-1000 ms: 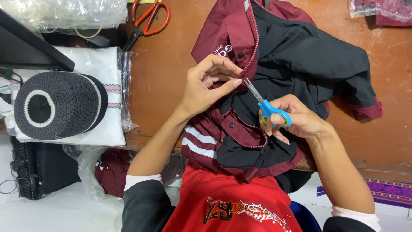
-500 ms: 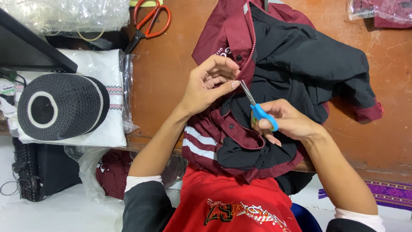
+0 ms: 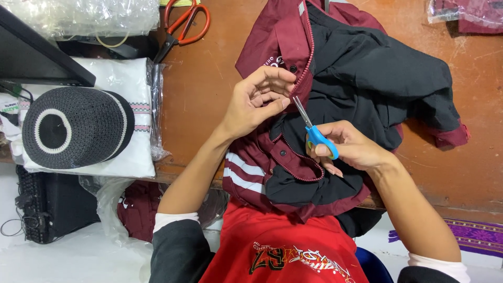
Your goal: Trimming loose threads from a jacket using scissors and inspecting the garment for quality control.
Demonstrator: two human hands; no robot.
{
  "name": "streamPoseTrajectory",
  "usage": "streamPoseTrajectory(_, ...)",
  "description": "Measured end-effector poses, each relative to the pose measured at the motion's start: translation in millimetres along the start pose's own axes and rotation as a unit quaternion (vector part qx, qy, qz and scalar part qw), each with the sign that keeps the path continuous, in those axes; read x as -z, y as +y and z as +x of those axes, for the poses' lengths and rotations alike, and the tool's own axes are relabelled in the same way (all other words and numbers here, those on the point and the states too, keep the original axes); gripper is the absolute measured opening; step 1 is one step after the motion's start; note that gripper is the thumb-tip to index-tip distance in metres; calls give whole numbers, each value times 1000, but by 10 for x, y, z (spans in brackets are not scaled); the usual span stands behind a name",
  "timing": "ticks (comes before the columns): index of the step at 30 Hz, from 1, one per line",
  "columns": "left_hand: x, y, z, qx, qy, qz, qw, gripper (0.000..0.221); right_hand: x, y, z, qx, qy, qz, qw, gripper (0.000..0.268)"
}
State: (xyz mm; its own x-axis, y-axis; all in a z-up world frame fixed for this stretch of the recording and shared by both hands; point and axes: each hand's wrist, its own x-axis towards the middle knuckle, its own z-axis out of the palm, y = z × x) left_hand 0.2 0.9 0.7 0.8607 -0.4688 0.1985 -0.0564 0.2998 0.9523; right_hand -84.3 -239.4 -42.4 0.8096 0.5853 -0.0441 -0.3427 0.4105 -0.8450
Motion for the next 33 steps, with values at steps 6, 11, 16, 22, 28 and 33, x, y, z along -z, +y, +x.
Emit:
streamPoseTrajectory(6,3,10,0,14,4,-1,1000,41,-13,-3,5,2,-3,2,1000,20)
streamPoseTrajectory(11,19,4,12,14,2,-7,1000,43,-7,-46,-9,18,-36,20,999,27)
streamPoseTrajectory(16,23,-16,8,15,2,-13,1000,43,-21,-154,-86,41,-97,105,989,42)
streamPoseTrajectory(22,12,17,15,16,1,-10,1000,42,-12,-211,-58,96,-99,74,988,39)
streamPoseTrajectory(28,-16,40,23,21,3,-5,1000,42,-11,-165,-84,32,-54,16,998,33)
streamPoseTrajectory(33,-52,89,28,26,5,24,999,31,15,-139,-65,9,33,-22,999,29)
